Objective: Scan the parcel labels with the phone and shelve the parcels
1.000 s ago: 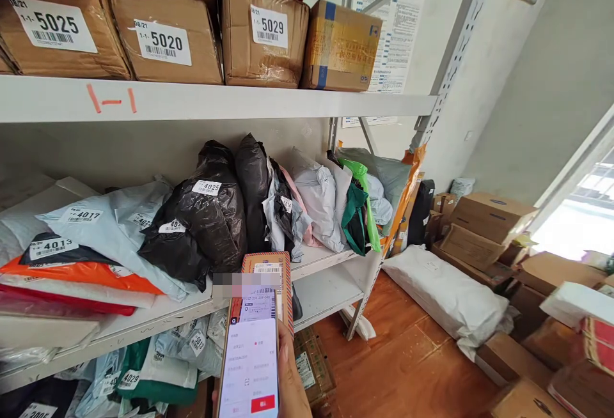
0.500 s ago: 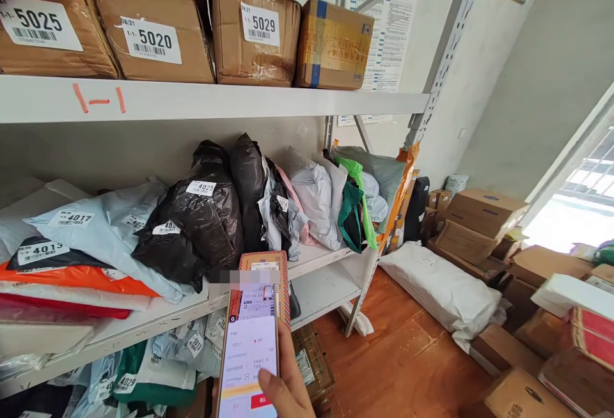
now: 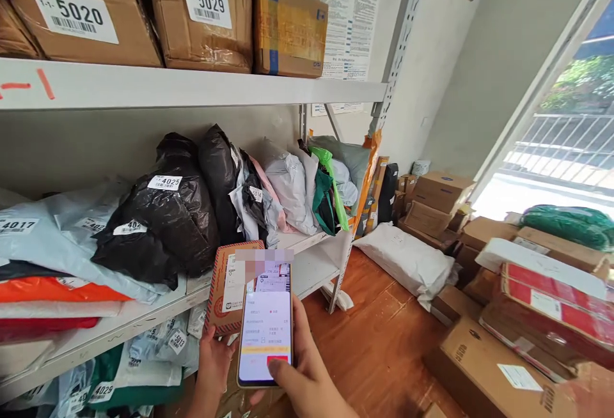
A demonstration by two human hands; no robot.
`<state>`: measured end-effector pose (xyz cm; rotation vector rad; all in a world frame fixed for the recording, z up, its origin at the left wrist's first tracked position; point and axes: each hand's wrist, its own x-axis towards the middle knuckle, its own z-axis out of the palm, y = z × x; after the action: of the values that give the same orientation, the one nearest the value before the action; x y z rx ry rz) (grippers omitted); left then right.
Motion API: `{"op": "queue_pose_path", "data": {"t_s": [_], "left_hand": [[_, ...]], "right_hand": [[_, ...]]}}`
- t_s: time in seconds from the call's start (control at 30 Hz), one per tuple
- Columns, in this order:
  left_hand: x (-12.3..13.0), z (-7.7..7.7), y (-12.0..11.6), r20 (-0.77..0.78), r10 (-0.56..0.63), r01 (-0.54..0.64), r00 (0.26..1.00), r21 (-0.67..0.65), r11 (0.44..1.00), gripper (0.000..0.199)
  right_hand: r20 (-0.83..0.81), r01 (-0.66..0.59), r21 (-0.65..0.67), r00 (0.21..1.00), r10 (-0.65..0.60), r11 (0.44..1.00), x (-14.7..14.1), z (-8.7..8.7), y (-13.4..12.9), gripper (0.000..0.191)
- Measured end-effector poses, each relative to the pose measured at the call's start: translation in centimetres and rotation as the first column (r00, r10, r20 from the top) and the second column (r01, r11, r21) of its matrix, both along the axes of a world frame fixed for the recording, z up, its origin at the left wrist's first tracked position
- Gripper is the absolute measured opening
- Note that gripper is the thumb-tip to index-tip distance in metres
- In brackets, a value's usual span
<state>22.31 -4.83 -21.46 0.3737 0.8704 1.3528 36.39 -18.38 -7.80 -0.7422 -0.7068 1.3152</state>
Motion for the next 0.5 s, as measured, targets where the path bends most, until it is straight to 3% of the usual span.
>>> {"op": "queue_pose_path", "data": {"t_s": [0.23, 0.5], "left_hand": [[0.1, -0.1, -0.4, 0.003, -0.008, 0.008, 1.000, 0.044, 0.999, 0.045], [0.2, -0.3, -1.8, 0.010, -0.026, 0.025, 1.000, 0.089, 0.996, 0.056]], "right_hand": [[-0.038, 0.085, -0.055, 0.995, -0.087, 0.995, 2.1, -0.3, -1.5, 0.105], [-0.123, 0.223, -0.117, 0.964, -0.237, 0.968, 5.1, -0.8, -3.0, 0.104]]}}
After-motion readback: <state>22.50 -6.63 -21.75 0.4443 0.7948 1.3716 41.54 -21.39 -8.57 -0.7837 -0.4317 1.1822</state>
